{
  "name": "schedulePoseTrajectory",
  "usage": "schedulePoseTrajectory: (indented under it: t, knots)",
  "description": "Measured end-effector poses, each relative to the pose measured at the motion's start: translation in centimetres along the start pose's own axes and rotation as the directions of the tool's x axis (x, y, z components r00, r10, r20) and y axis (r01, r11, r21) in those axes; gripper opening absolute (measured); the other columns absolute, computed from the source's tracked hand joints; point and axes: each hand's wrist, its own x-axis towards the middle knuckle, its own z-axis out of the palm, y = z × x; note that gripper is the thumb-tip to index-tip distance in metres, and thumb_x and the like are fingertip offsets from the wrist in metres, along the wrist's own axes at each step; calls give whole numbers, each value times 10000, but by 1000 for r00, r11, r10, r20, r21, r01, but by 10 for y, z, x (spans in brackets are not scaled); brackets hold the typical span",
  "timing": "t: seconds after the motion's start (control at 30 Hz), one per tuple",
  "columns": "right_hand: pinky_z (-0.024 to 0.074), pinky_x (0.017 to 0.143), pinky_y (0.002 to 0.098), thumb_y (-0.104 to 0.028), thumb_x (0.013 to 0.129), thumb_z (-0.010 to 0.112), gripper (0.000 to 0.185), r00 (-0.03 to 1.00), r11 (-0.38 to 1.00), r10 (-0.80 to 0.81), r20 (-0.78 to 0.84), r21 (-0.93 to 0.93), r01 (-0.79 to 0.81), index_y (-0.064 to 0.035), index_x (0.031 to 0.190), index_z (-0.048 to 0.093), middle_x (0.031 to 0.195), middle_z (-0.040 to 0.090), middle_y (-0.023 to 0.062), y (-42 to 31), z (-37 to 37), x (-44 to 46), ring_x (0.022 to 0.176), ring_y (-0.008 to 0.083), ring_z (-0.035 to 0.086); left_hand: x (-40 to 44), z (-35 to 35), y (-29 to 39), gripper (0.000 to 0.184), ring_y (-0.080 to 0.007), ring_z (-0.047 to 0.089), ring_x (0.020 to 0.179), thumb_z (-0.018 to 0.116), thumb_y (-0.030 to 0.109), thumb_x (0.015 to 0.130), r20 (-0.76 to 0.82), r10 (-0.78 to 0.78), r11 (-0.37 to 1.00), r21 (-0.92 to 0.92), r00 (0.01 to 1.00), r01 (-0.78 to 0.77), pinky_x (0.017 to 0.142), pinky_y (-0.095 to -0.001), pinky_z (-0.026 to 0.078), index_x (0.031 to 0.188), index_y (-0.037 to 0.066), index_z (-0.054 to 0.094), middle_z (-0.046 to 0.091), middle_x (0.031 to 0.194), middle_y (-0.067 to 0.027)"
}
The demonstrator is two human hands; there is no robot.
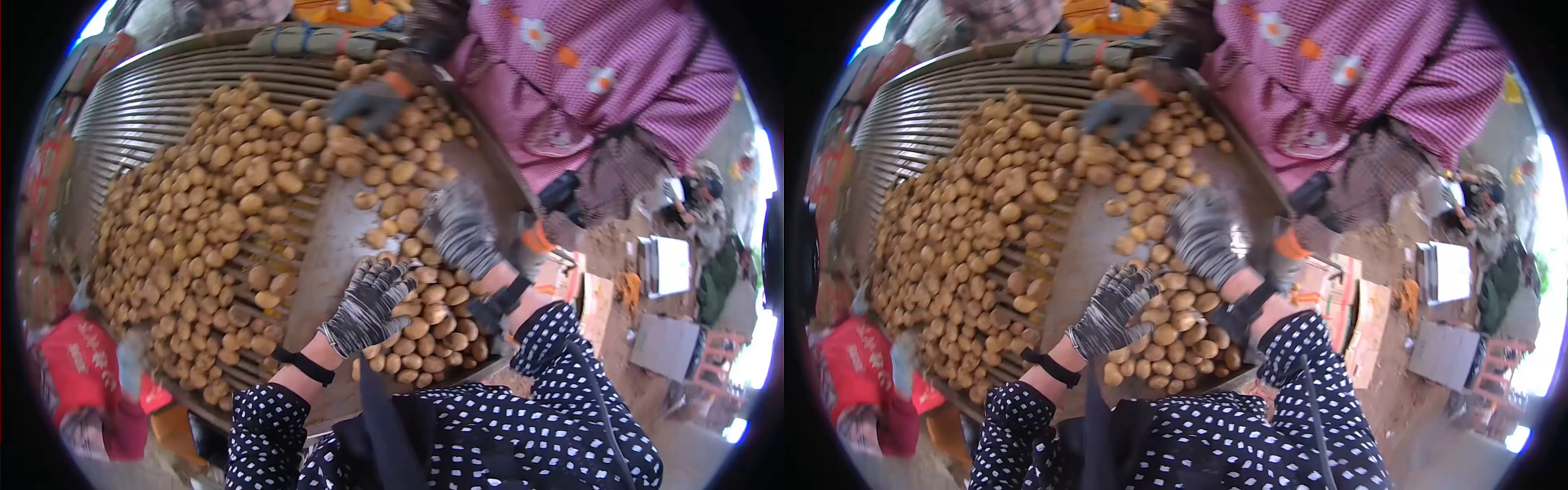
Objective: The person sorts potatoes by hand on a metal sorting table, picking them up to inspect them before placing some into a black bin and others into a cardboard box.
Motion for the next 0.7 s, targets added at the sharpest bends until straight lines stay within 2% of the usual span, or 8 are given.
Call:
schedulePoseTrajectory:
  t: [0.07,0.2,0.3,0.37,0.4,0.47,0.53,0.7]
  knots:
    - [330,1076,516,-366,816,691,493,951,997,-46,-307,37,61,-172,1264,626,1359,491,149,10,-8,40,1251,362,440,-32,-21,-10,587,-433,377,1336,750,297,758,-212,-56,997,-64,976,43,1139,-561,234,1293,120,587,496,1392,-206]
    - [254,1114,588,-507,826,666,575,950,968,246,-194,105,-229,-191,1296,571,1466,412,166,17,26,92,1344,407,373,-106,-72,-54,577,-422,429,1228,746,289,723,-503,-445,717,295,741,631,1068,-546,293,1247,100,593,510,1313,-187]
    - [222,1121,616,-477,825,662,565,986,979,-21,-164,-203,-13,-216,1317,565,1495,371,161,4,35,36,1349,439,349,-163,-53,-84,630,-445,345,1322,695,444,761,-389,-748,387,403,538,830,1097,-621,230,1298,136,574,399,1443,-183]
    - [218,1116,633,-452,824,658,557,998,988,-39,-48,-152,31,-209,1319,573,1500,367,151,-11,31,-5,1349,433,348,-137,-69,-39,737,-468,269,1374,659,539,759,-149,-840,442,368,521,818,1105,-662,177,1371,156,517,320,1511,-187]
    - [221,1119,625,-442,822,664,550,998,990,-60,-7,-129,58,-208,1313,581,1501,370,151,-14,23,-19,1352,432,344,-154,-38,-46,835,-473,215,1401,640,587,747,-259,-694,544,421,671,726,1095,-705,114,1437,156,447,300,1523,-197]
    - [225,1127,608,-433,813,681,547,995,992,-88,54,-85,93,-207,1303,595,1502,375,151,-12,22,-39,1359,430,337,-142,3,-42,862,-471,176,1426,594,631,775,-271,-654,660,253,706,708,1077,-742,46,1460,141,413,280,1540,-199]
    - [224,1139,579,-430,796,711,563,994,992,-66,88,-104,75,-204,1299,600,1500,381,147,-25,16,-59,1367,419,332,-113,-30,16,800,-432,176,1455,511,667,844,75,-629,742,357,774,568,1072,-755,-10,1443,140,450,234,1573,-196]
    - [202,1144,578,-373,757,757,592,984,989,-142,109,47,138,-181,1296,606,1487,388,165,-61,4,-120,1377,410,313,-143,-37,28,576,-411,329,1384,649,470,825,-76,-283,946,140,956,291,1152,-643,136,1311,174,558,455,1394,-195]
